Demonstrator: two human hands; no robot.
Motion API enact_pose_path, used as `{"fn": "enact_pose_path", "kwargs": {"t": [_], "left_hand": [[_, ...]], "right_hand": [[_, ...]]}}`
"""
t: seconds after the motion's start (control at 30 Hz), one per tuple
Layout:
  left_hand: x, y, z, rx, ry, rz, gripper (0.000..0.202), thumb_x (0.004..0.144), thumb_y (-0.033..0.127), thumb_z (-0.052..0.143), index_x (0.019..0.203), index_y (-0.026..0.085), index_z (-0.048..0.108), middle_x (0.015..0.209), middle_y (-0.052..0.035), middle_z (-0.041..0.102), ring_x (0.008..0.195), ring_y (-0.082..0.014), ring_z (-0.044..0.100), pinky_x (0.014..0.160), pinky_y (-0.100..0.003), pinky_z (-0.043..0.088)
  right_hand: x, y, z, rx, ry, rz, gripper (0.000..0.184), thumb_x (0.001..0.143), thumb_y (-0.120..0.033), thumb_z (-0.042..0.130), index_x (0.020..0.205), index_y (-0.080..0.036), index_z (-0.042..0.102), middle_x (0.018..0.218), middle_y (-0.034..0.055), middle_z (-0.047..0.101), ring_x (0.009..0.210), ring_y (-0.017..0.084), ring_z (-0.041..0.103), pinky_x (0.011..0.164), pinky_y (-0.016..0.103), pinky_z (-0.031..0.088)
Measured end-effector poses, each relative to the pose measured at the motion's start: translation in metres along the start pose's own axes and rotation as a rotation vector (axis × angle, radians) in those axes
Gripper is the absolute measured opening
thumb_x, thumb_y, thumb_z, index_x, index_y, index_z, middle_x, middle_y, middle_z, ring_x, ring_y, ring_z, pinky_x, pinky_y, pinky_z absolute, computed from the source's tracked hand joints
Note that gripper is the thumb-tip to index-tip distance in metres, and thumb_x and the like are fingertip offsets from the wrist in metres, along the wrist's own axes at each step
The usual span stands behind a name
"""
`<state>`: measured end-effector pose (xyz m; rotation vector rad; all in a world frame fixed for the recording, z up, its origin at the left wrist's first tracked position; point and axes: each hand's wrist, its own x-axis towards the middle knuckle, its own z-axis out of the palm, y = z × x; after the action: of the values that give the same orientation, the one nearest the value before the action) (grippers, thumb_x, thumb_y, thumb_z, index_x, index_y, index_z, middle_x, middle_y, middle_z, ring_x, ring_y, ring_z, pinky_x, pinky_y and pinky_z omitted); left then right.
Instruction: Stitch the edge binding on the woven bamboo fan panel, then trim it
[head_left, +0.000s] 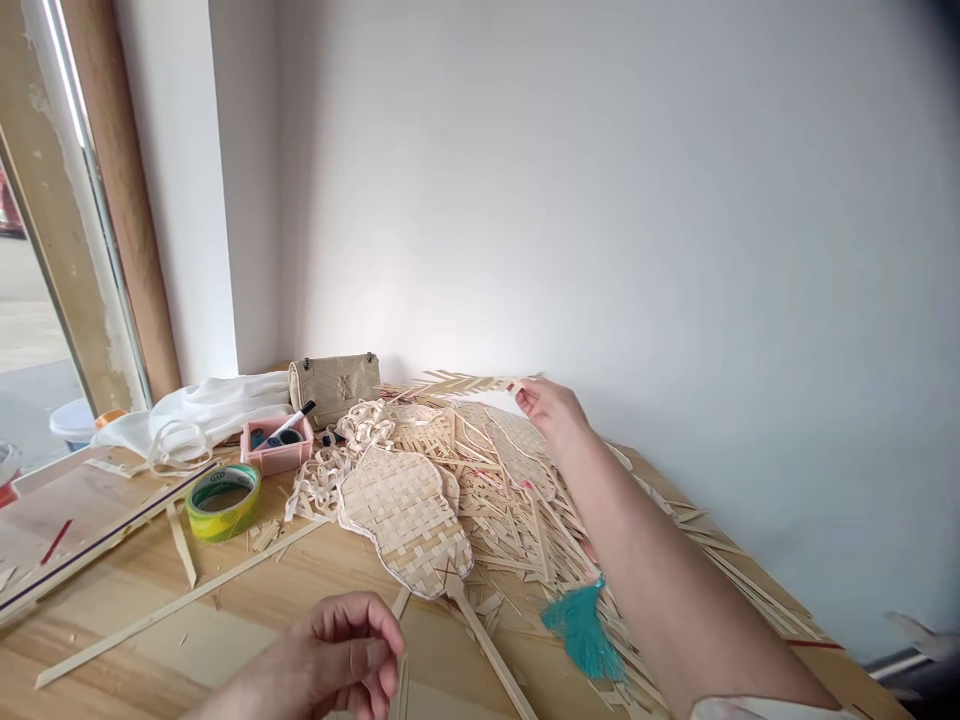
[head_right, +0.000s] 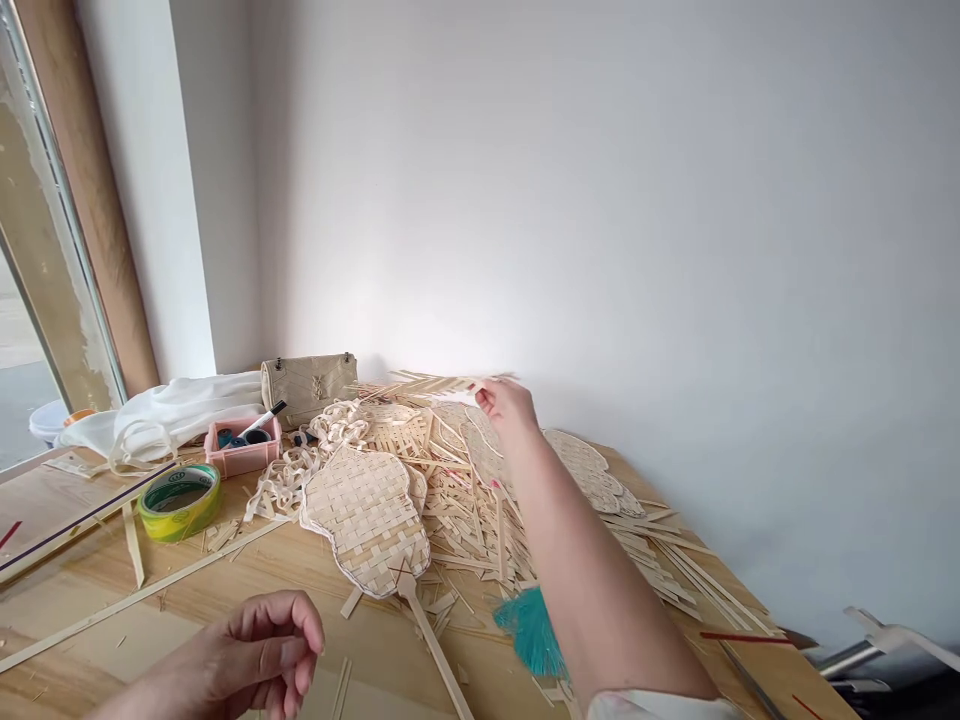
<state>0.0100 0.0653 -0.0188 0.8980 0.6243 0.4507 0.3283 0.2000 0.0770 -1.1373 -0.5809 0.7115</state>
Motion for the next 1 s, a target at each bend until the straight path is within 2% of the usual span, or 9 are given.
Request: {"fn": "enact_pose_path", "kwargs": {"t": [0.1,0.2,0.27,0.4,0.5,0.6,0.7,0.83,1.0], "left_hand": [[-0.008,0.003,0.008,-0.042,0.008,0.062,0.021,0.070,0.030,0.068,0.081,0.013,0.061,0.068,-0.0029,0.060,0.059,-0.0088,0.055,0.058,-0.020,0.038],[-0.013,0.005,0.022,-0.102,-0.017,0.134,0.033,0.072,0.030,0.067,0.100,0.015,0.060,0.086,-0.0079,0.063,0.076,-0.0136,0.059,0.068,-0.024,0.042],[-0.014,0.005,0.036,-0.169,-0.065,0.207,0.046,0.070,0.032,0.068,0.112,0.017,0.055,0.105,-0.0119,0.060,0.094,-0.0190,0.057,0.078,-0.028,0.043],[-0.013,0.004,0.068,-0.408,-0.172,0.438,0.063,0.067,0.043,0.068,0.122,0.022,0.048,0.128,-0.0118,0.048,0.117,-0.0248,0.044,0.093,-0.035,0.039],[-0.021,0.002,0.083,-0.578,-0.144,0.606,0.064,0.067,0.047,0.066,0.124,0.028,0.045,0.129,-0.0069,0.048,0.120,-0.0244,0.042,0.096,-0.036,0.038],[-0.038,-0.002,0.081,-0.676,0.003,0.641,0.046,0.076,0.037,0.060,0.119,0.028,0.049,0.119,-0.0048,0.057,0.115,-0.0236,0.048,0.094,-0.036,0.040],[-0.059,-0.009,0.065,-0.719,0.198,0.602,0.028,0.082,0.018,0.049,0.109,0.021,0.057,0.107,-0.0075,0.064,0.104,-0.0234,0.057,0.087,-0.036,0.047],[-0.085,-0.017,0.041,-0.725,0.458,0.570,0.027,0.079,0.006,0.045,0.100,0.015,0.060,0.098,-0.0099,0.067,0.093,-0.0236,0.062,0.075,-0.033,0.054],[-0.113,-0.015,0.018,-0.619,0.739,0.539,0.038,0.079,0.009,0.050,0.117,0.018,0.052,0.099,-0.0090,0.067,0.081,-0.0211,0.066,0.066,-0.029,0.057]], "right_hand": [[-0.039,-0.045,-0.008,0.038,-0.012,-0.063,0.019,0.072,0.002,0.057,0.061,-0.012,0.052,0.057,-0.0014,0.056,0.051,0.006,0.054,0.046,0.013,0.045],[-0.092,-0.075,-0.022,0.061,-0.053,-0.135,0.014,0.068,0.002,0.057,0.068,-0.012,0.058,0.064,0.0005,0.061,0.056,0.006,0.057,0.050,0.012,0.046],[-0.129,-0.084,-0.033,0.073,-0.092,-0.184,0.015,0.064,-0.003,0.061,0.075,-0.013,0.062,0.069,0.0008,0.062,0.059,0.007,0.057,0.051,0.013,0.046],[-0.199,-0.074,-0.050,0.077,-0.165,-0.203,0.027,0.059,-0.017,0.068,0.085,-0.016,0.062,0.080,0.0033,0.064,0.067,0.011,0.058,0.052,0.018,0.046],[-0.243,-0.045,-0.054,0.053,-0.216,-0.132,0.036,0.058,-0.026,0.071,0.092,-0.020,0.061,0.090,0.0051,0.064,0.069,0.015,0.058,0.052,0.023,0.045],[-0.276,-0.008,-0.053,0.055,-0.275,-0.016,0.035,0.061,-0.031,0.070,0.094,-0.025,0.059,0.095,0.0037,0.063,0.066,0.014,0.054,0.049,0.023,0.042],[-0.300,0.025,-0.047,0.104,-0.293,0.077,0.033,0.062,-0.032,0.070,0.092,-0.028,0.059,0.090,0.0001,0.062,0.064,0.013,0.051,0.048,0.023,0.041],[-0.326,0.054,-0.032,0.134,-0.360,0.112,0.036,0.064,-0.035,0.070,0.096,-0.027,0.056,0.091,0.0009,0.061,0.060,0.011,0.047,0.047,0.021,0.039],[-0.349,0.064,-0.009,0.098,-0.535,0.123,0.040,0.069,-0.043,0.065,0.103,-0.026,0.053,0.091,0.0041,0.062,0.064,0.012,0.052,0.046,0.020,0.039]]}}
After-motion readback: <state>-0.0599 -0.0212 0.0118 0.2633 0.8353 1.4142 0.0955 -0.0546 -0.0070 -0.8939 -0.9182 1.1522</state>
